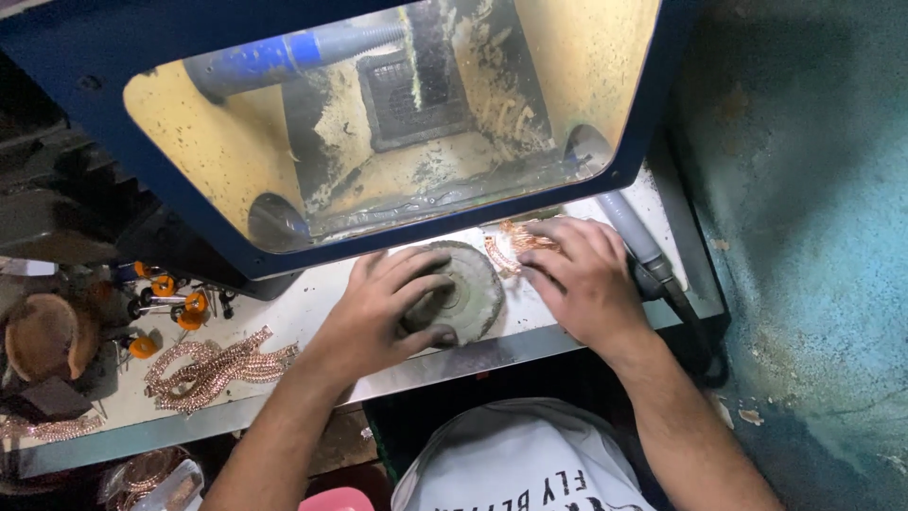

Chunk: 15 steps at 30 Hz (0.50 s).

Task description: The person uses a rotary tool to polish a gold-colored chain, periodically turning the chain and holding it up to the light, then brushes debris from the polishing station.

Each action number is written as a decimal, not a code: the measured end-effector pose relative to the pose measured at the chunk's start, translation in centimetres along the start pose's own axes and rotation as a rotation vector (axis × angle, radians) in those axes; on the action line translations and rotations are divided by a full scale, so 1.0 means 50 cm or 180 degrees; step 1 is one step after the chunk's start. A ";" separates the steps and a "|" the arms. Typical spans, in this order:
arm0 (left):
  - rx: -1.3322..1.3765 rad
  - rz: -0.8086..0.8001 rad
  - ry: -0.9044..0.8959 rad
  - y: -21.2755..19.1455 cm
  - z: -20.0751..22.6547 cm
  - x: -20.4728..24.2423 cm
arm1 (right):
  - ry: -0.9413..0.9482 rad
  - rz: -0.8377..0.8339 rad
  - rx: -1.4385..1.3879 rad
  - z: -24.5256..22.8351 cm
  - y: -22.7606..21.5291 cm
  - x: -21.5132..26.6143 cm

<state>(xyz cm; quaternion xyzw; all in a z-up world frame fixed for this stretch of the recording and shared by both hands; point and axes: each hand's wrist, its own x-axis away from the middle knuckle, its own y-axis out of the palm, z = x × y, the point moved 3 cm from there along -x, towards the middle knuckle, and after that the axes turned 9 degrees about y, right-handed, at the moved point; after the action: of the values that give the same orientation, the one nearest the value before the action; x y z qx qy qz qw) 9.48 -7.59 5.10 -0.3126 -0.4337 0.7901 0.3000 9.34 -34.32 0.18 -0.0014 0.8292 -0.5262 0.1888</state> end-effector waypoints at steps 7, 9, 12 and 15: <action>-0.0274 0.0288 0.0080 0.008 -0.049 -0.062 | -0.0100 0.0776 -0.0306 0.000 -0.026 0.000; -0.0601 0.0447 0.0134 0.020 -0.058 -0.109 | -0.0122 0.0884 -0.0427 -0.005 -0.034 -0.002; -0.0713 0.0469 0.0053 0.063 -0.087 -0.181 | -0.0137 0.0947 -0.0637 -0.005 -0.045 -0.004; -0.1308 0.0238 0.0198 0.108 -0.140 -0.197 | -0.0107 0.1033 -0.0630 -0.008 -0.053 -0.007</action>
<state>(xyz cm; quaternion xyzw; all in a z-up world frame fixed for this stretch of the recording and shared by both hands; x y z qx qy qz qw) 19.82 -13.84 -0.30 -0.4074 -0.5643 0.6856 0.2136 9.01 -35.06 2.77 0.1050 0.8629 -0.4046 0.2840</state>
